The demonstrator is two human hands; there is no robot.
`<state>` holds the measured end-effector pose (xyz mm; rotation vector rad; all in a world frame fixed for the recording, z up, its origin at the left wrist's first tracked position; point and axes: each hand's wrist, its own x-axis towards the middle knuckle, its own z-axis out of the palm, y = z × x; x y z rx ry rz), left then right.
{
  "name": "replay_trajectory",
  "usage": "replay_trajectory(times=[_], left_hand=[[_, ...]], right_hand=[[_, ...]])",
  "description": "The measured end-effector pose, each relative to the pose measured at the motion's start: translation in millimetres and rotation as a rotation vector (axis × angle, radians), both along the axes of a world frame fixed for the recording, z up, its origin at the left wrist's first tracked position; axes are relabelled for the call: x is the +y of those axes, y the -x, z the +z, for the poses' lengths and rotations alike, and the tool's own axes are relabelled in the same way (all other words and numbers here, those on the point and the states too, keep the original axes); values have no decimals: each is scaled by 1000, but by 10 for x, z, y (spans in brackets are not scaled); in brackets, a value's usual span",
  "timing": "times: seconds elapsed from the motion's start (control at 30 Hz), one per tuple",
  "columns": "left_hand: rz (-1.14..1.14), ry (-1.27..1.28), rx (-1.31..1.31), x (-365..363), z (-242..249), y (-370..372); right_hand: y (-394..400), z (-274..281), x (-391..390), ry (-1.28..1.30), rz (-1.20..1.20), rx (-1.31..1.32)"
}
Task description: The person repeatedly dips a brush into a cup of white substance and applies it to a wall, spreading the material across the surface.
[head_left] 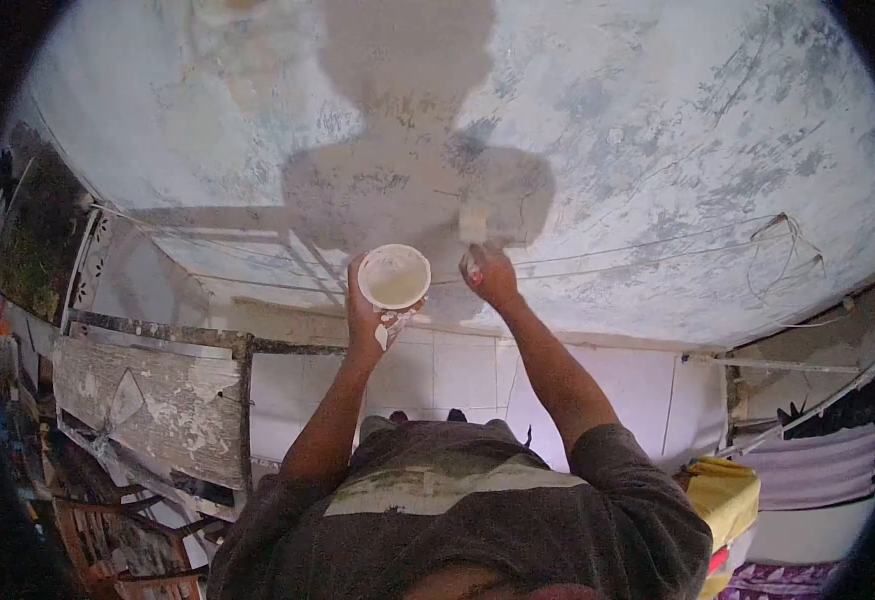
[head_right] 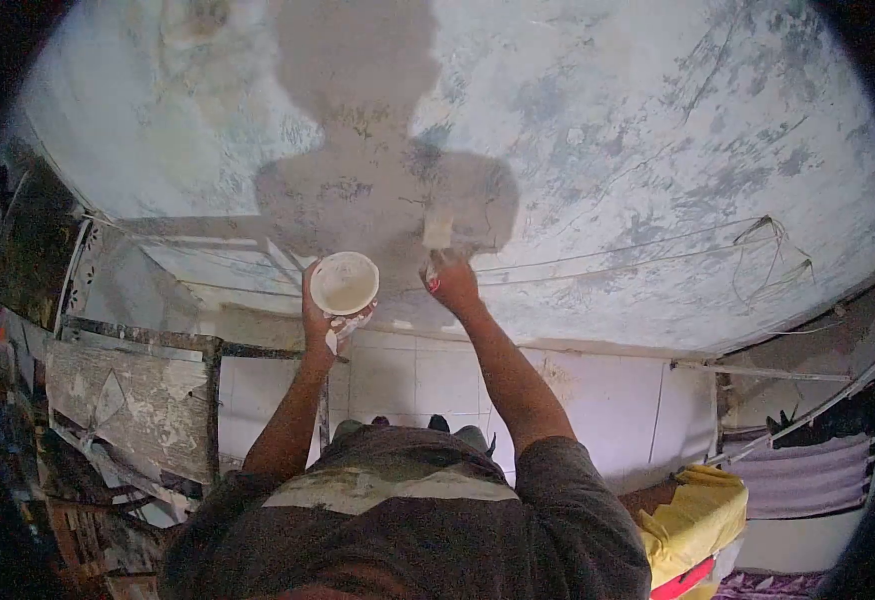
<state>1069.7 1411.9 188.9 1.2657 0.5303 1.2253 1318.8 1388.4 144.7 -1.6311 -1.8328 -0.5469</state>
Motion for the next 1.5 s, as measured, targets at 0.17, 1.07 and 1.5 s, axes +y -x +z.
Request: replay_trajectory(times=[0.17,1.07,1.5], left_hand=[[-195,386,-316,77,39,96],[-63,472,-177,162,-96,228],[-84,356,-202,93,-118,251]], right_hand=[[-185,102,173,320,-95,129],[-106,234,395,573,26,-16],[200,2993,562,-378,233,-429]])
